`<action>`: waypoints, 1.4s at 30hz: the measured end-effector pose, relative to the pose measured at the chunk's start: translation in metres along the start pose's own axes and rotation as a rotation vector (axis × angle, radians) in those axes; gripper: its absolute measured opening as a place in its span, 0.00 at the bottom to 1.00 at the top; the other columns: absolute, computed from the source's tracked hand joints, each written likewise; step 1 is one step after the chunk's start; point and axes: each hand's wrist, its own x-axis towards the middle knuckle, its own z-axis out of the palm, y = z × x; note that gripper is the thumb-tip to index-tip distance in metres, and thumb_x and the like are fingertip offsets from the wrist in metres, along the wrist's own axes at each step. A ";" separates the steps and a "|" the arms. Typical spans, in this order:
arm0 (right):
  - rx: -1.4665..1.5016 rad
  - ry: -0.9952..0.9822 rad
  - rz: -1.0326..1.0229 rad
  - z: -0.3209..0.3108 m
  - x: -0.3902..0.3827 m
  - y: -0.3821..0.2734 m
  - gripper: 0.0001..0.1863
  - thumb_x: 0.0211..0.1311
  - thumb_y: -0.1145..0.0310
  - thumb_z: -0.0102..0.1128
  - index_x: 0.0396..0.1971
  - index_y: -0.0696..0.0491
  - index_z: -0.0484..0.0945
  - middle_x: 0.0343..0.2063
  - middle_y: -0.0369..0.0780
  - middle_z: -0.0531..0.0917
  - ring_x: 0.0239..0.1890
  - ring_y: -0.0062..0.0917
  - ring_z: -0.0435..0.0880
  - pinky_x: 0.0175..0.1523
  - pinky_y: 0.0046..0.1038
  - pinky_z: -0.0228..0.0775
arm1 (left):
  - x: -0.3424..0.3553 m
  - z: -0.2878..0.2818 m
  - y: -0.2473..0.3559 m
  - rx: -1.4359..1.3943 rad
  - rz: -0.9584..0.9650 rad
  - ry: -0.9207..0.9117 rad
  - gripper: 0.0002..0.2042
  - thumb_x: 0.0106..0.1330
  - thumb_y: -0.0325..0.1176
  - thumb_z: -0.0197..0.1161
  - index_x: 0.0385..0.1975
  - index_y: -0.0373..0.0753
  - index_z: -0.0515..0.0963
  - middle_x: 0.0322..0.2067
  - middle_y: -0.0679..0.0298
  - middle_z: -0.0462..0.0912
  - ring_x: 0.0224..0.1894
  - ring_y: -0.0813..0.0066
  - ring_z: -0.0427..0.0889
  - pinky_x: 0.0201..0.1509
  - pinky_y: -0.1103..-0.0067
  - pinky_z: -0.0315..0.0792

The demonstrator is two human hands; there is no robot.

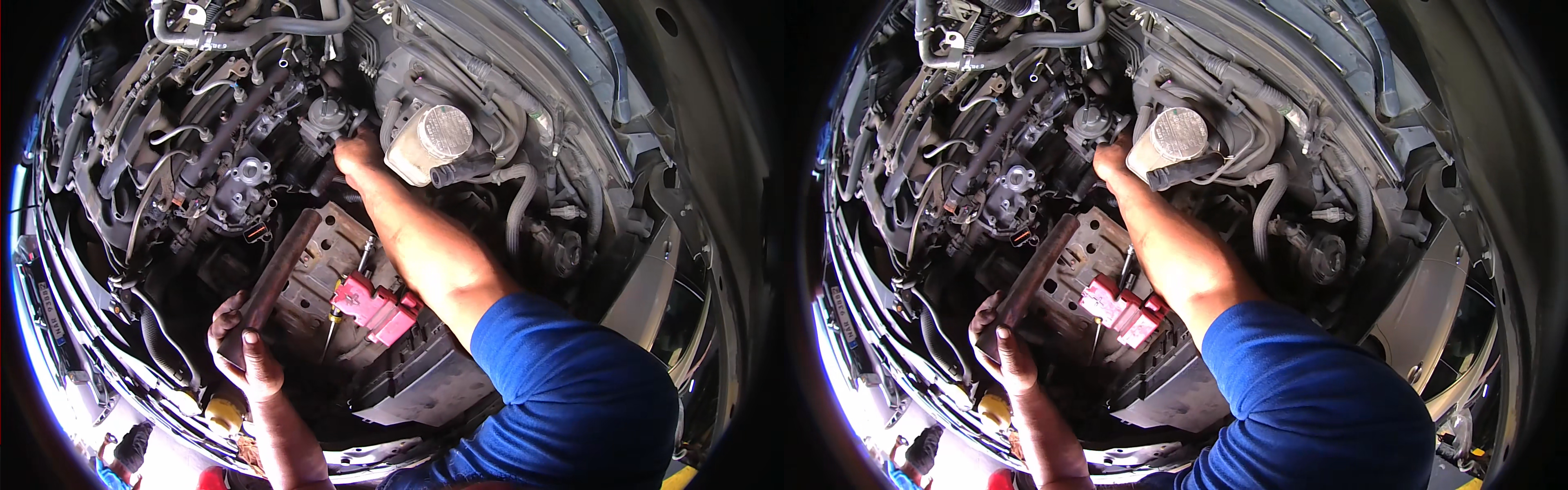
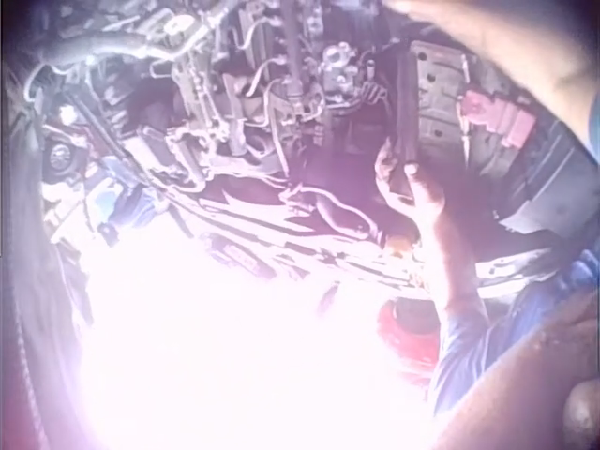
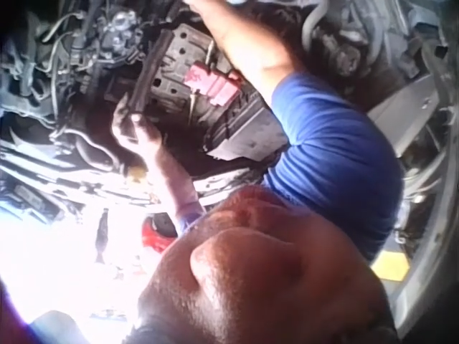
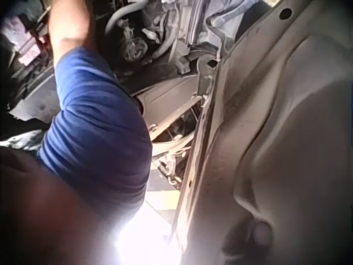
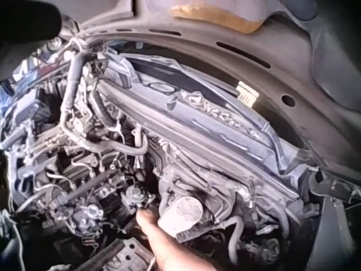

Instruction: Repairing or maintaining internal components of a car engine bay.

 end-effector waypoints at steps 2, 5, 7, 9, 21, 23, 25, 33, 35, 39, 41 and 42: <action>0.490 -0.073 0.014 0.000 0.003 -0.003 0.14 0.59 0.78 0.57 0.45 0.53 0.76 0.31 0.40 0.81 0.28 0.27 0.81 0.33 0.31 0.77 | -0.003 -0.002 -0.004 0.019 -0.022 0.010 0.23 0.65 0.45 0.68 0.49 0.35 0.70 0.52 0.47 0.75 0.56 0.58 0.74 0.65 0.61 0.64; 0.719 -0.151 0.276 -0.004 0.011 0.004 0.08 0.62 0.75 0.55 0.41 0.50 0.75 0.28 0.37 0.80 0.26 0.24 0.80 0.28 0.31 0.77 | -0.006 -0.003 -0.011 0.050 -0.049 0.068 0.22 0.63 0.45 0.69 0.44 0.34 0.71 0.49 0.47 0.76 0.55 0.58 0.75 0.64 0.61 0.64; 0.496 -0.120 0.267 0.001 0.016 0.010 0.10 0.63 0.74 0.54 0.44 0.50 0.75 0.29 0.37 0.80 0.27 0.25 0.81 0.27 0.31 0.76 | -0.009 -0.001 -0.015 0.058 -0.043 0.078 0.22 0.64 0.45 0.68 0.43 0.33 0.70 0.48 0.47 0.76 0.55 0.58 0.74 0.64 0.61 0.64; 0.427 -0.169 0.182 0.007 0.016 0.016 0.11 0.64 0.72 0.55 0.46 0.49 0.74 0.30 0.37 0.80 0.28 0.26 0.81 0.26 0.31 0.73 | -0.010 0.002 -0.016 0.065 -0.072 0.087 0.21 0.64 0.44 0.68 0.43 0.33 0.70 0.48 0.47 0.76 0.55 0.58 0.75 0.64 0.61 0.64; 0.394 -0.219 0.298 -0.002 0.025 0.013 0.15 0.64 0.68 0.57 0.51 0.47 0.70 0.33 0.37 0.81 0.29 0.25 0.81 0.24 0.31 0.75 | 0.020 0.012 -0.035 -0.142 -0.035 0.127 0.20 0.66 0.39 0.65 0.50 0.35 0.70 0.53 0.46 0.76 0.56 0.57 0.76 0.65 0.61 0.67; 0.399 -0.203 0.285 0.002 0.023 0.011 0.17 0.64 0.68 0.57 0.52 0.47 0.69 0.33 0.38 0.81 0.29 0.26 0.82 0.24 0.32 0.76 | 0.018 0.012 -0.042 -0.333 -0.160 0.195 0.20 0.66 0.39 0.65 0.51 0.35 0.69 0.54 0.46 0.75 0.55 0.57 0.77 0.60 0.63 0.73; 0.341 -0.098 0.060 0.006 0.018 0.008 0.19 0.64 0.71 0.58 0.54 0.50 0.68 0.33 0.41 0.81 0.28 0.26 0.83 0.24 0.31 0.76 | 0.014 0.009 -0.046 -0.318 -0.184 0.236 0.21 0.65 0.39 0.66 0.51 0.37 0.69 0.54 0.47 0.75 0.54 0.56 0.77 0.54 0.65 0.77; 0.641 -0.044 0.249 -0.001 0.007 -0.005 0.14 0.65 0.77 0.53 0.49 0.52 0.69 0.32 0.38 0.78 0.27 0.25 0.78 0.28 0.32 0.77 | 0.007 -0.002 -0.040 -0.349 -0.217 0.280 0.22 0.63 0.40 0.68 0.52 0.39 0.69 0.54 0.48 0.74 0.52 0.54 0.77 0.48 0.66 0.79; 0.703 -0.056 0.267 -0.004 0.014 -0.007 0.09 0.64 0.77 0.52 0.44 0.55 0.71 0.28 0.38 0.77 0.25 0.25 0.77 0.27 0.31 0.76 | 0.007 -0.002 -0.037 -0.380 -0.161 0.267 0.22 0.63 0.40 0.68 0.52 0.39 0.69 0.54 0.48 0.74 0.52 0.54 0.78 0.47 0.66 0.79; 0.936 -0.228 0.381 -0.013 0.027 -0.011 0.04 0.63 0.67 0.53 0.31 0.50 0.74 0.22 0.34 0.78 0.20 0.24 0.75 0.20 0.26 0.65 | 0.008 -0.002 -0.030 -0.359 -0.145 0.264 0.22 0.63 0.40 0.68 0.52 0.39 0.69 0.54 0.47 0.74 0.52 0.54 0.78 0.47 0.66 0.79; 0.974 -0.186 0.488 -0.013 0.031 -0.014 0.05 0.61 0.64 0.55 0.29 0.48 0.74 0.22 0.34 0.79 0.18 0.23 0.74 0.19 0.24 0.61 | 0.008 -0.002 -0.027 -0.396 -0.116 0.237 0.23 0.63 0.40 0.68 0.52 0.39 0.69 0.54 0.47 0.74 0.52 0.53 0.78 0.47 0.67 0.79; 0.987 -0.189 0.458 -0.013 0.031 -0.015 0.05 0.61 0.64 0.55 0.29 0.48 0.74 0.22 0.34 0.79 0.18 0.23 0.74 0.19 0.24 0.61 | 0.009 -0.002 -0.025 -0.366 -0.130 0.247 0.23 0.63 0.40 0.68 0.52 0.39 0.69 0.54 0.47 0.74 0.52 0.53 0.78 0.47 0.67 0.79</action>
